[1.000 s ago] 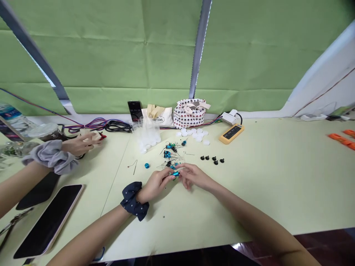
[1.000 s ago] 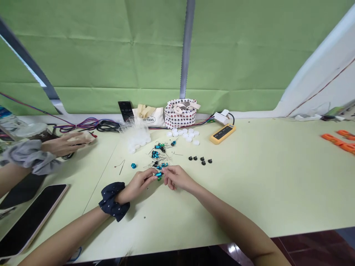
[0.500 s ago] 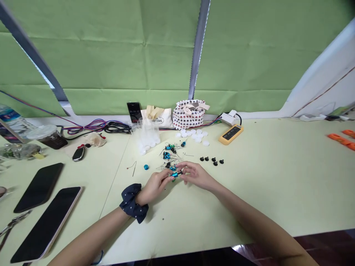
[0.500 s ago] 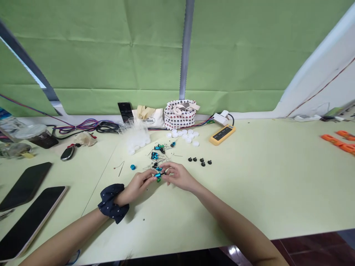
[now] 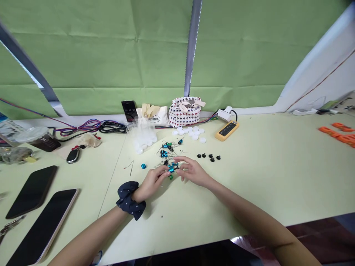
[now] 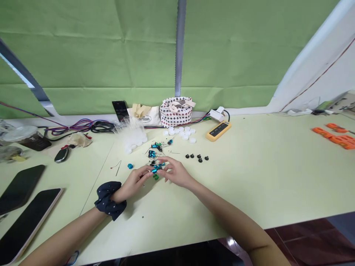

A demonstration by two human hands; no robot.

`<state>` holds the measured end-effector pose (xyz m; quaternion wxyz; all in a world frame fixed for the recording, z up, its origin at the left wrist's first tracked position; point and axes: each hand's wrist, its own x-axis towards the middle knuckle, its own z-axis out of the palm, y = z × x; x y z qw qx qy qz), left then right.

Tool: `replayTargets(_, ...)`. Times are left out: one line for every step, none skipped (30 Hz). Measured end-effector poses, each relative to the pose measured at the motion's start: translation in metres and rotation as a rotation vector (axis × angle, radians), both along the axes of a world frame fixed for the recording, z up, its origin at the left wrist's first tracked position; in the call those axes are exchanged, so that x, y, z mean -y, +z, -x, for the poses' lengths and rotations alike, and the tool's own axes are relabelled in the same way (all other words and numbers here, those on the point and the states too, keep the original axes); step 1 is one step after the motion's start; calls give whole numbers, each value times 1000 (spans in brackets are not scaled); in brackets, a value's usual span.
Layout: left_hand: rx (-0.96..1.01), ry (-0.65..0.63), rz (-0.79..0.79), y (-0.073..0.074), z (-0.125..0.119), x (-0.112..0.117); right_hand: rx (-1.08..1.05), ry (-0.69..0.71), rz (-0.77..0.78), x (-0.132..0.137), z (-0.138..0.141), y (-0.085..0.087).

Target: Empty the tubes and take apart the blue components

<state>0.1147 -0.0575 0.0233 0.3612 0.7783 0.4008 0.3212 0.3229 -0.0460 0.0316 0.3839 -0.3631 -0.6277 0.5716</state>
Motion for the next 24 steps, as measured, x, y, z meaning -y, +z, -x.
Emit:
replayTargets(-4, 6, -3, 0, 1, 0, 20, -5, 59, -1, 0, -2)
replayTargets(-14, 9, -1, 0, 1, 0, 46, 1, 113, -1, 1, -3)
replayTargets(-26, 9, 3, 0, 1, 0, 68, 14, 145, -1, 1, -4)
replayTargets(-34, 8, 5, 1, 1, 1, 74, 26, 149, -1, 0, -4)
replayTargets(-40, 9, 5, 2, 1, 1, 60, 35, 126, -1, 0, -3)
replayTargets(-45, 10, 5, 3, 1, 1, 28, 39, 87, 0, -1, -2)
replayTargets(-49, 14, 3, 3, 0, 1, -14, 35, 49, 0, -1, 0)
replayTargets(-49, 20, 0, 4, 0, 1, -54, 29, 31, 0, -1, 2)
replayTargets(-50, 24, -1, 4, 0, 1, -77, 26, 42, 0, -1, 3)
replayTargets(-51, 24, -1, 4, 0, 1, -78, 32, 78, 0, 0, 3)
replayTargets(-54, 21, 1, 4, -1, 1, -61, 44, 125, 0, 1, 2)
replayTargets(-56, 19, 2, 3, -1, 1, -36, 56, 165, -1, 1, 0)
replayTargets(-57, 18, 6, 2, -1, 1, -11, 66, 186, -2, 2, -3)
replayTargets(-61, 15, 14, 2, -2, 1, 9, 74, 183, -2, 2, -6)
replayTargets(-63, 15, 22, 2, -2, 1, 23, 79, 157, -3, 2, -8)
replayTargets(-60, 14, 32, 2, -2, 1, 34, 82, 113, -3, 0, -8)
replayTargets(-52, 10, 44, 3, -2, 0, 48, 80, 54, -3, -2, -8)
replayTargets(-38, 2, 59, 4, -2, 0, 72, 80, -21, -4, -4, -7)
replayTargets(-22, -12, 78, 5, -2, -1, 112, 85, -119, -4, -7, -5)
replayTargets(-4, -30, 100, 6, -2, -1, 164, 97, -239, -4, -9, -2)
replayTargets(13, -51, 123, 6, -2, -2, 221, 110, -371, -4, -12, 0)
replayTargets(27, -72, 145, 7, -1, -3, 277, 123, -501, -4, -14, 2)
replayTargets(39, -87, 162, 7, 0, -4, 322, 127, -616, -5, -16, 2)
replayTargets(48, -94, 177, 7, 2, -5, 352, 119, -702, -6, -18, 2)
